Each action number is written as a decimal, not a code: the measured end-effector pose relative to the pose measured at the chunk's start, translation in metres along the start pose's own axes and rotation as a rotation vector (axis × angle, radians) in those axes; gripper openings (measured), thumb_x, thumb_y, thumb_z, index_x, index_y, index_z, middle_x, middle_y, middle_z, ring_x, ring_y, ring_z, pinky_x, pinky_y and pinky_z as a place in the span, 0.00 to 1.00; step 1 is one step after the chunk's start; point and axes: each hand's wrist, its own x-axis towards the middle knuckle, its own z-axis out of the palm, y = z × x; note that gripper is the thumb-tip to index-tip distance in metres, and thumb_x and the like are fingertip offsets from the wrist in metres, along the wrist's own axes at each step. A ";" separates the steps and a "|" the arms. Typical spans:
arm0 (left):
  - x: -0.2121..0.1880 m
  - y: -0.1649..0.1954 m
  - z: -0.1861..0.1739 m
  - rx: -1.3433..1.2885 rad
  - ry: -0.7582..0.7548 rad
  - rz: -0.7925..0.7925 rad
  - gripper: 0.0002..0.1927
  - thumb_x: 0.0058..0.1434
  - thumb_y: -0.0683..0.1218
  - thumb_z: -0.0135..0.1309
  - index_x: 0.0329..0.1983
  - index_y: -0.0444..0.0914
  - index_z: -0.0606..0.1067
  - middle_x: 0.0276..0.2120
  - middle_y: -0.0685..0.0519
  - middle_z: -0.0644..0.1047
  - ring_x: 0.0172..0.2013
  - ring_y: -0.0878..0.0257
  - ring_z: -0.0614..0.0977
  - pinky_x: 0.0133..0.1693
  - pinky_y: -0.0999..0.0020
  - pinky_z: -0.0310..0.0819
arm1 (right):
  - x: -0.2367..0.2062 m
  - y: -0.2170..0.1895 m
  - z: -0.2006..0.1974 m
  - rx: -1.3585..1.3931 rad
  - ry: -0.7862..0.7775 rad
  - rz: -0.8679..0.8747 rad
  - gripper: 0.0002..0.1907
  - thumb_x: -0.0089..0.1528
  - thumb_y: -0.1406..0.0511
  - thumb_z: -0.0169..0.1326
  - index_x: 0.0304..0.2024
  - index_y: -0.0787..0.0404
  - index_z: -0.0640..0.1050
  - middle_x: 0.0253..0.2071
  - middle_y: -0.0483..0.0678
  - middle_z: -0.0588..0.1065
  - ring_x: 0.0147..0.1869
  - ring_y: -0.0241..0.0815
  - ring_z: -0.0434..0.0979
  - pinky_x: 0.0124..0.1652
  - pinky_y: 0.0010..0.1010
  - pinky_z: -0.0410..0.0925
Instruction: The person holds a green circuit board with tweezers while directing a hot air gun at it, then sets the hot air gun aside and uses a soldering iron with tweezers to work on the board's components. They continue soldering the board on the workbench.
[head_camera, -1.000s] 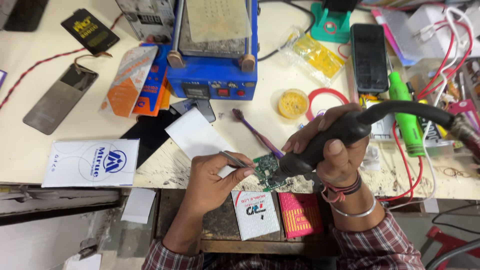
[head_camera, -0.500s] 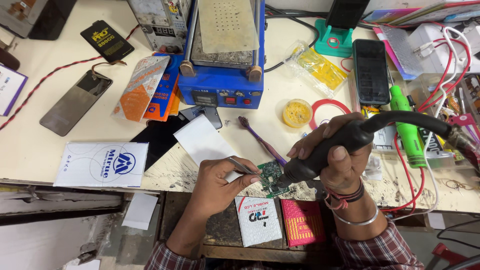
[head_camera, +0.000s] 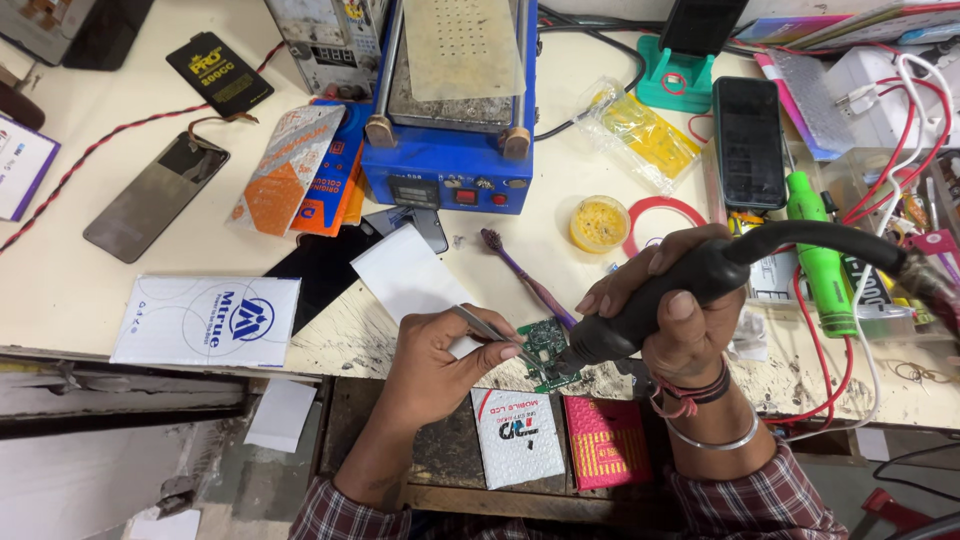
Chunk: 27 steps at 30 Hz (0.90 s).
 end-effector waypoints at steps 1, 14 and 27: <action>0.000 -0.002 0.000 -0.008 0.005 -0.014 0.09 0.60 0.43 0.66 0.38 0.34 0.80 0.34 0.51 0.86 0.37 0.66 0.88 0.40 0.71 0.84 | -0.001 0.001 0.000 0.000 0.005 -0.006 0.25 0.70 0.53 0.60 0.49 0.64 0.64 0.25 0.56 0.73 0.28 0.46 0.79 0.35 0.43 0.79; -0.001 -0.041 0.011 -0.056 0.030 0.033 0.08 0.65 0.42 0.65 0.44 0.34 0.79 0.38 0.50 0.85 0.41 0.64 0.88 0.45 0.70 0.84 | -0.010 0.026 -0.023 -0.051 -0.015 -0.036 0.26 0.70 0.52 0.58 0.49 0.63 0.61 0.24 0.56 0.71 0.25 0.47 0.77 0.30 0.43 0.79; -0.005 -0.048 0.010 0.003 0.023 0.012 0.07 0.65 0.42 0.65 0.42 0.35 0.80 0.36 0.52 0.85 0.39 0.66 0.89 0.42 0.72 0.84 | -0.011 0.032 -0.028 -0.155 -0.028 -0.078 0.27 0.69 0.49 0.58 0.48 0.62 0.61 0.24 0.55 0.71 0.24 0.48 0.78 0.31 0.41 0.76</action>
